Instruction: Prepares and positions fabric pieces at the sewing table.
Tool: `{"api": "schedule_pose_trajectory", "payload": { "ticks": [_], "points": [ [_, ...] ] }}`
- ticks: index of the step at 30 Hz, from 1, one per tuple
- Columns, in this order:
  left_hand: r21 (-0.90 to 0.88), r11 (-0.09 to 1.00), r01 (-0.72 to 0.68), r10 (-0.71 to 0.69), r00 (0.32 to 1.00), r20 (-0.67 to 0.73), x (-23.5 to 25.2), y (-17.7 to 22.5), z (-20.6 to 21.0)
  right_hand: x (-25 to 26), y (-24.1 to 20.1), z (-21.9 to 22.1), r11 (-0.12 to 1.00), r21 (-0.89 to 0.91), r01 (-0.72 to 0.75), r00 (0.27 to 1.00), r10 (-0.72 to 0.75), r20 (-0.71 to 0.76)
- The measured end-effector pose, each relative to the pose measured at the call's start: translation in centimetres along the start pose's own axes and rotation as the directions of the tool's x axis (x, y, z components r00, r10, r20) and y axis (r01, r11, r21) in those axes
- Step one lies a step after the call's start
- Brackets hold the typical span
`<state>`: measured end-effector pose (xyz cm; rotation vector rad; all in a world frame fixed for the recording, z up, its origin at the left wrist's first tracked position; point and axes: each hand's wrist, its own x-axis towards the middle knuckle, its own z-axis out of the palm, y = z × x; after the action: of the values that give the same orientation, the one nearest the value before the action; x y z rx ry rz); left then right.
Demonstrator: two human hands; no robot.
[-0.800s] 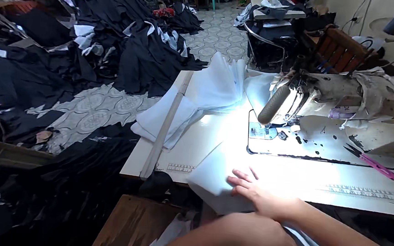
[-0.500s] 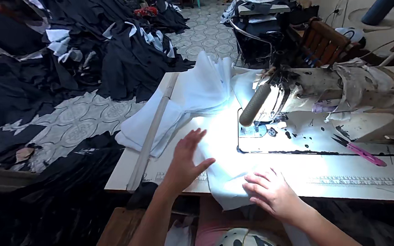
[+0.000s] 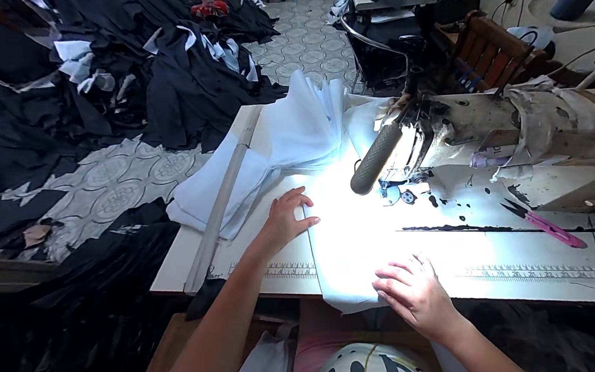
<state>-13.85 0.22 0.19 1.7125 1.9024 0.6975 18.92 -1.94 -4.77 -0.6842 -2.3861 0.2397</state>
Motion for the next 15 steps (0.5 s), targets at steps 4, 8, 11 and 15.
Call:
{"api": "schedule_pose_trajectory", "payload": {
  "ticks": [4, 8, 11, 15],
  "points": [
    [0.049, 0.997, 0.066, -0.067, 0.998, 0.023, 0.5, -0.4, -0.7, 0.0, -0.1, 0.2, 1.000, -0.021, -0.011, 0.999, 0.010, -0.038],
    [0.072, 0.997, 0.004, -0.007, 0.999, 0.050, 0.7, -0.1, -0.4, 0.0, -0.1, 0.3, 1.000, -0.026, -0.008, 0.999, 0.007, -0.038],
    [0.066, 0.998, -0.003, -0.001, 0.998, 0.067, 1.2, 0.2, -0.2, 0.0, -0.1, 0.4, 0.999, -0.041, -0.026, 0.999, 0.024, -0.049],
    [-0.147, 0.972, -0.182, 0.201, 0.972, 0.124, 0.7, -0.6, -1.1, 0.1, -0.8, 1.0, 0.938, -0.190, -0.291, 0.949, 0.259, -0.179]
  ]
}}
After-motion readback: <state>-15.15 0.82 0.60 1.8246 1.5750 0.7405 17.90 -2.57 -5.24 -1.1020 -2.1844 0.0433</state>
